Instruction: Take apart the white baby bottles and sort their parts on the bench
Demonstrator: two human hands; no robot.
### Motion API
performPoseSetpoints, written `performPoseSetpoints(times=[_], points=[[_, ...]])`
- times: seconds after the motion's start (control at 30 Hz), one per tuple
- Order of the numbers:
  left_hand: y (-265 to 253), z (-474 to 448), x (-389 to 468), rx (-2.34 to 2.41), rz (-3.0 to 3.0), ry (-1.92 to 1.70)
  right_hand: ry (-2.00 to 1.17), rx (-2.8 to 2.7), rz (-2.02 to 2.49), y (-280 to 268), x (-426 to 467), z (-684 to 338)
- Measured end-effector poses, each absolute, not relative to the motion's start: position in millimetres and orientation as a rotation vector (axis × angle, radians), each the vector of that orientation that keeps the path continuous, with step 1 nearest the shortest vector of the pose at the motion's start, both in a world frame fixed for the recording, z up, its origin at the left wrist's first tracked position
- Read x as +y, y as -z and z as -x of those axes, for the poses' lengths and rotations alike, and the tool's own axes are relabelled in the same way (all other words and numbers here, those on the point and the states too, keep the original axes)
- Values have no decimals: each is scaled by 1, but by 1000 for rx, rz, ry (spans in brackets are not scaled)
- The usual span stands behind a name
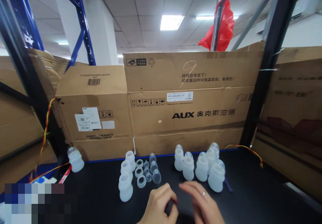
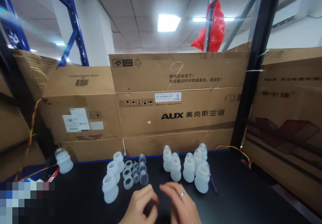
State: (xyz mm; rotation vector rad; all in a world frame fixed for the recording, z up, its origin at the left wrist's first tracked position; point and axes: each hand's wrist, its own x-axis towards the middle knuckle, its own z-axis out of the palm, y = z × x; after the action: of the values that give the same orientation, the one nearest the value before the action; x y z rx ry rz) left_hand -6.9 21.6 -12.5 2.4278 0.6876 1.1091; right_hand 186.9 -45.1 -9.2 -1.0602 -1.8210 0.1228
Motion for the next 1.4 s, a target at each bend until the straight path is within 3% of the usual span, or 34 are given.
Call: performPoseSetpoints(times=[0.2,0.37,0.5,0.7,0.87,1.13,1.27,1.4], points=[[34,8,28,876,-2308,-909,722,-1566,1490,-42,19,-189],[44,12,34,830,-2237,-957,802,-1557,1551,-14,36,-193],[51,11,36,792,-2277,-1076,655,-1673,1342,0,28,-190],[46,17,28,900,-2159,-1474,122,-1795,964,5,3,-168],[42,30,26,684,-2211,-1301,-289,-1702,802,12,-9,-151],[20,15,9,835,-2027,-1118,-799,-1263,865,7,-4,-144],[1,12,7,866,-1932,-1038,-894,-1212,788,-1,-5,-148],[6,18,14,935,-1885,-1039,-778,-1149,818,-9,-2,-167]])
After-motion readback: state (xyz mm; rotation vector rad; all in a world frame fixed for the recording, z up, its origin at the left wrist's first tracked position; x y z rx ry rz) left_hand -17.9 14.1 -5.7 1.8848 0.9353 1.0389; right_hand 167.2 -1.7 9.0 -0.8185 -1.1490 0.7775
